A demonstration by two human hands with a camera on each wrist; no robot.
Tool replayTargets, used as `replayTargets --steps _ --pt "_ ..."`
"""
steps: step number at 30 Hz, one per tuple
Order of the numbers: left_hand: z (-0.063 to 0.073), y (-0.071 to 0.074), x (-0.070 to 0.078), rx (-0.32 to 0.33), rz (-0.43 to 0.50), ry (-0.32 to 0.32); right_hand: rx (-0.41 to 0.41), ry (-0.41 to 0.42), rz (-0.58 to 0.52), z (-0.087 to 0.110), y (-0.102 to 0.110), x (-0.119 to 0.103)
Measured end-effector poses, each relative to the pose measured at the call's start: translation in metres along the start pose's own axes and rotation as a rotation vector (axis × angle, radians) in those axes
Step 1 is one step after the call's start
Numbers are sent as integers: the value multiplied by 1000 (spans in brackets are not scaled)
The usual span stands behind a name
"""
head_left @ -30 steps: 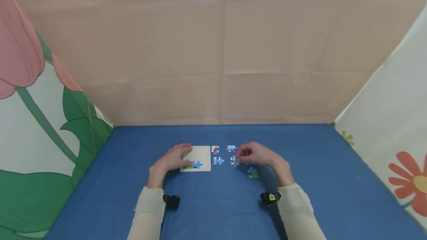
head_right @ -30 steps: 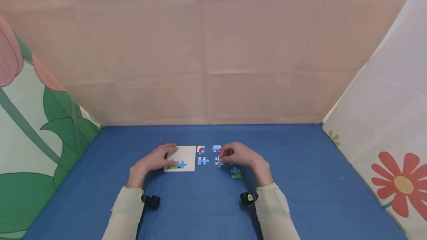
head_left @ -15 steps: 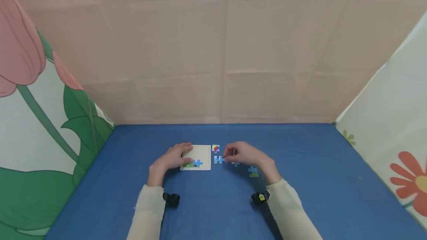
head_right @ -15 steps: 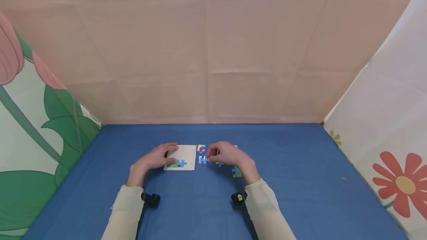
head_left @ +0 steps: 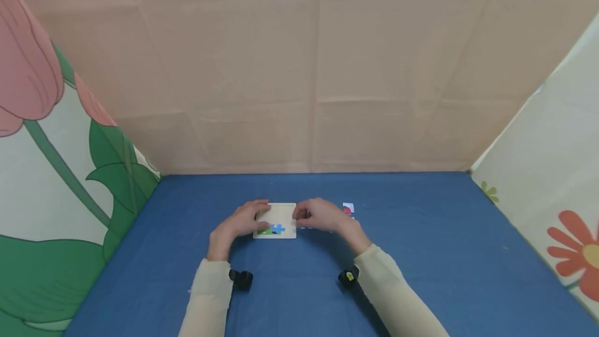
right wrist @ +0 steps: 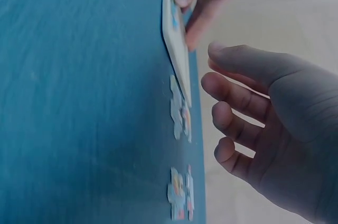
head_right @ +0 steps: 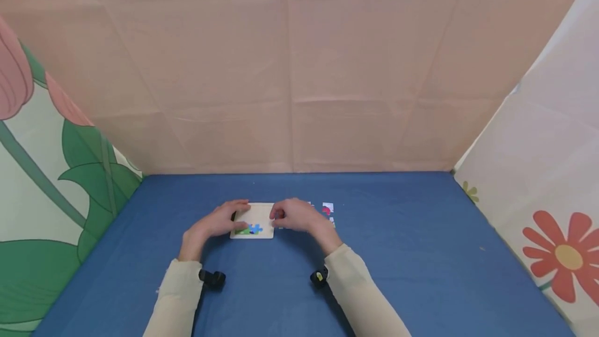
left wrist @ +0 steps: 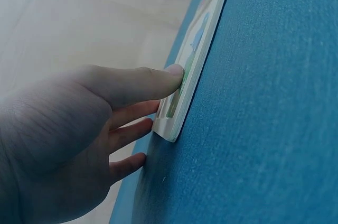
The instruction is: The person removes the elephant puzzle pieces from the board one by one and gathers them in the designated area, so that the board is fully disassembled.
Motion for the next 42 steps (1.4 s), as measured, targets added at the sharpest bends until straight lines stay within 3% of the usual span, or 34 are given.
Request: replayTargets --steps 10,23,42 --pt "2 2 1 -3 5 -4 -3 54 22 -15 -14 -5" --pt "3 0 -1 22 10 -29 3 3 38 -29 -35 -5" --pt "-1 -1 -2 19 2 -19 -22 -65 13 -38 -40 -13"
Point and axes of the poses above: each hand's wrist, its own z-axis away from the middle knuckle, its own y-axis out of the back of the hand, x = y × z, the point moved 2 cm from there along -z, towards the middle knuckle, and after that the axes turned 15 degrees about -z, right-handed, at the moved point
